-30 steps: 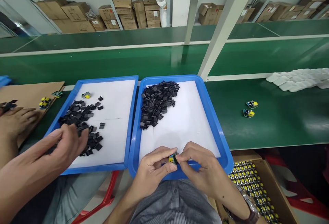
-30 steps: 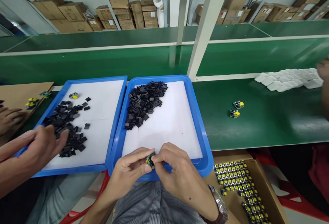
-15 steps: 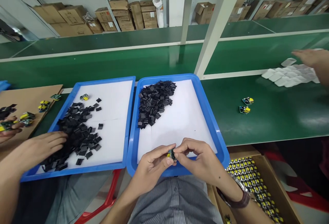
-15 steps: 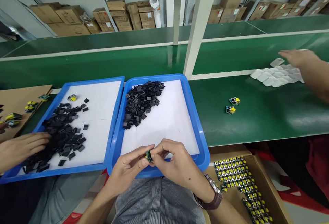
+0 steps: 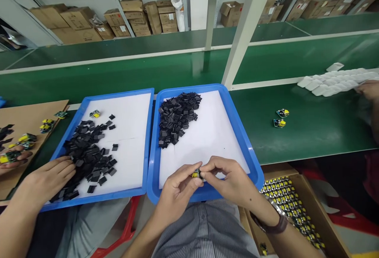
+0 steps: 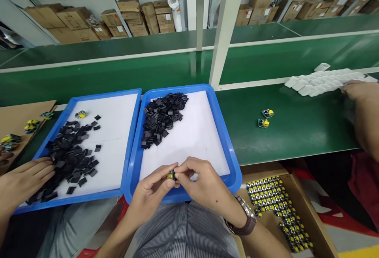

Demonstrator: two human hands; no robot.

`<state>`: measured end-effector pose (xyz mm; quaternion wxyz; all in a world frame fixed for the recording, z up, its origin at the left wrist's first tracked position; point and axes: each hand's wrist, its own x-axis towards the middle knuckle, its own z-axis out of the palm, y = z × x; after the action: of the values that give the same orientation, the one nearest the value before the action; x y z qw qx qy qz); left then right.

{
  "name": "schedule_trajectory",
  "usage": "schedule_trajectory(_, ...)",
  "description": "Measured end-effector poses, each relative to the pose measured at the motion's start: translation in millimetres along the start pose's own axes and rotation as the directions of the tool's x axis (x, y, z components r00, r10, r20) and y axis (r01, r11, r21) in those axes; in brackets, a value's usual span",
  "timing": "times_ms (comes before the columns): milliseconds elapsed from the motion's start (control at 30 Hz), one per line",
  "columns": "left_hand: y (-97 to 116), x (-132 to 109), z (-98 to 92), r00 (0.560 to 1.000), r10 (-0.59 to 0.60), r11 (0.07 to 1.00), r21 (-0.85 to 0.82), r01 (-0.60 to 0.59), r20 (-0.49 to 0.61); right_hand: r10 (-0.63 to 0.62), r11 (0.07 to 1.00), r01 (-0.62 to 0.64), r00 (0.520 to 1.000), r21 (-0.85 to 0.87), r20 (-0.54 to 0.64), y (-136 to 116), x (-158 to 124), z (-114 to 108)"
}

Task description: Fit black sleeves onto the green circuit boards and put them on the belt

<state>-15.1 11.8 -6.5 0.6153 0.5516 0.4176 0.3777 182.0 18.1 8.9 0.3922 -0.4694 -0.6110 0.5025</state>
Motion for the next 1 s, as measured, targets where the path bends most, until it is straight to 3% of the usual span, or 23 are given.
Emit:
schedule_trajectory(100, 0.0, -3.8, -1.9, 0.999, -0.003, 0.997, -0.082, 0.007, 0.042, 0.09, 0.962, -0.101, 0.994, 0.253, 0.054, 5.9, -2.2, -3.5)
schedule_trajectory(200, -1.1, -7.5, -4.3, 0.999, -0.033, 0.988, -0.149, 0.038, 0.032, 0.061, 0.922, -0.105, 0.99, 0.372, 0.128, 6.6, -5.4, -9.7)
schedule_trajectory(300, -1.7, -8.4, -5.4, 1.0, -0.002, 0.987, -0.159, 0.004, 0.008, 0.065, 0.916, -0.101, 0.992, 0.388, 0.104, 7.0, -4.2, -13.7)
schedule_trajectory(433, -1.7, -6.8, -5.2, 0.996, 0.084, 0.978, -0.194, -0.078, 0.024, 0.097, 0.864, -0.171, 0.98, 0.474, 0.176, 11.6, 1.4, -10.4)
schedule_trajectory(600, -2.6, -8.3, -5.1, 0.999, 0.053, 0.971, -0.233, -0.049, 0.009, 0.136, 0.797, -0.225, 0.971, 0.561, 0.196, 15.1, 3.9, -2.8)
schedule_trajectory(867, -7.3, -10.7, -5.9, 0.997, 0.083, 0.99, -0.111, -0.081, 0.011, 0.178, 0.762, -0.285, 0.956, 0.581, 0.235, 18.9, 8.8, -0.7)
schedule_trajectory(1000, -7.6, -12.0, -3.0, 0.994, 0.104, 0.994, -0.022, -0.104, 0.008, 0.211, 0.791, -0.292, 0.955, 0.537, 0.209, 22.0, 9.1, 2.0)
